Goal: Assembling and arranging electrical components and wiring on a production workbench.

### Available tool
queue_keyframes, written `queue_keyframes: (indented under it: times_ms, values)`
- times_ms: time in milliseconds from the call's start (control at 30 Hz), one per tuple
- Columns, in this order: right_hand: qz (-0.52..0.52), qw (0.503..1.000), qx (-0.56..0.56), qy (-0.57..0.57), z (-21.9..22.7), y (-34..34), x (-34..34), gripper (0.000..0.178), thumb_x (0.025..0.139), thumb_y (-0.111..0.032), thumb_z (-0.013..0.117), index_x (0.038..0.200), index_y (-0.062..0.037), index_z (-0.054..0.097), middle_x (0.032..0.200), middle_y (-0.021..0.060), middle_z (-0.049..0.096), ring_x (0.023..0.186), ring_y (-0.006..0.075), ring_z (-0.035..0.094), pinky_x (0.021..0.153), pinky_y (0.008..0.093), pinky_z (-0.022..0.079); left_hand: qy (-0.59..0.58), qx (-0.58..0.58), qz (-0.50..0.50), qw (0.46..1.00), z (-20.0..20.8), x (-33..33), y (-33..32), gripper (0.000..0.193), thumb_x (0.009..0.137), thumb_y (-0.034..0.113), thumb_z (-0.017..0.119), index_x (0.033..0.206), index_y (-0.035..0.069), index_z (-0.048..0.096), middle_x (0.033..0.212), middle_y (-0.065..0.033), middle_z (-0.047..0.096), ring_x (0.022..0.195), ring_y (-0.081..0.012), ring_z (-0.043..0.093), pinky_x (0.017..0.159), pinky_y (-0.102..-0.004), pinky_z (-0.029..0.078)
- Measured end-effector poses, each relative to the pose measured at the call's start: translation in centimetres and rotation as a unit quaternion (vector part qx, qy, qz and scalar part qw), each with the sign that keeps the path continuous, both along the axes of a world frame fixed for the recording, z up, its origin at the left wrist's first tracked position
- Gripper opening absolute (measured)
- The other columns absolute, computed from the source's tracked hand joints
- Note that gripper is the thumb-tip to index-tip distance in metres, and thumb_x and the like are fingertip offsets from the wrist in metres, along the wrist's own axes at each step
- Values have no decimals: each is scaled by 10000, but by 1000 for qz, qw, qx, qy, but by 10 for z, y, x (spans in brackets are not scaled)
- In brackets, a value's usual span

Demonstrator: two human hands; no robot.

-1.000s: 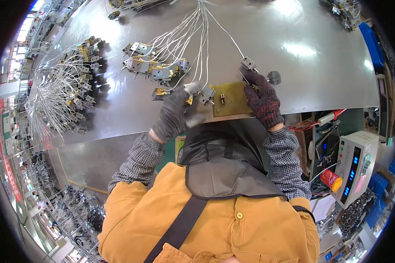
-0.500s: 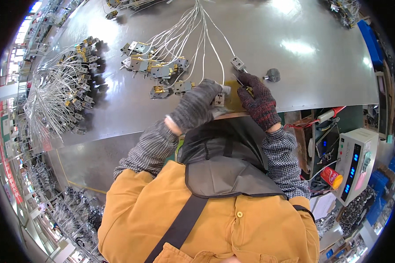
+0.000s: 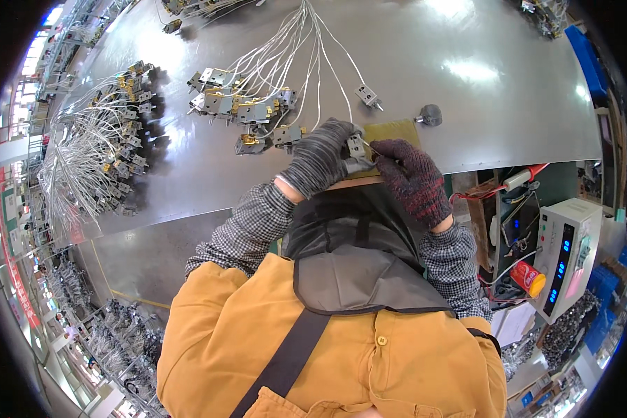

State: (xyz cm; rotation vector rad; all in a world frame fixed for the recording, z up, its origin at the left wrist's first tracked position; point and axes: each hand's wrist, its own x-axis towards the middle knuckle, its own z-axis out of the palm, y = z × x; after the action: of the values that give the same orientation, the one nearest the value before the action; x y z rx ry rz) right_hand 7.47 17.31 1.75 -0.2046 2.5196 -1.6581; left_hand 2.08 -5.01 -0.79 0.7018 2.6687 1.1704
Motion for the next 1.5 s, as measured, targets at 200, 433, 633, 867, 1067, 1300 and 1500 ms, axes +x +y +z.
queue_keyframes:
  times_ms: [200,433,633,867,1067,1300,1500]
  values:
    - [28,982,136,127,20,-3,5,227,941,-61,701,1167,-55,731,1045,175,738,939,360,733,820,429,584,57,-73,4,996,-4,10,10,583,699,275,908,1202,91,676,1084,-179,669,1011,-385,688,866,-457,550]
    - [51,942,308,121,40,-8,4,207,899,-73,703,1103,-74,738,973,164,718,891,378,718,791,461,574,61,-87,7,994,-8,8,18,599,660,260,922,1172,75,672,1084,-187,669,1020,-399,684,884,-469,548]
    - [24,952,281,116,32,-5,0,206,885,-79,714,1090,-76,738,979,163,718,908,376,717,801,460,573,99,-99,-33,990,-11,2,21,624,626,226,914,1170,54,660,1082,-194,656,1031,-404,675,886,-475,545]
    - [3,970,213,115,25,0,6,182,893,-73,708,1073,-71,736,1019,161,730,938,385,717,820,459,574,114,-108,-49,986,-15,0,24,611,669,234,905,1182,29,644,1086,-206,641,1025,-417,658,878,-475,544]
    - [-8,981,158,109,11,7,5,166,921,-109,695,1074,-65,741,1033,183,733,959,388,716,840,468,579,-17,-53,-38,998,3,-2,21,663,694,244,925,1236,6,627,1104,-194,637,1039,-373,667,888,-460,552]
    - [-28,996,-45,-66,2,4,18,196,965,-80,694,1151,-35,737,1024,161,749,938,285,733,850,379,569,65,-174,8,983,18,2,-40,817,716,228,933,1434,77,573,1277,-204,627,1234,-387,598,1022,-466,507]
    - [77,996,31,-38,-4,-16,17,234,978,-134,688,1198,-61,722,1072,188,741,992,346,729,878,418,573,130,25,20,991,-14,5,-51,711,757,148,911,1386,76,587,1179,-168,671,1025,-324,678,874,-413,567]
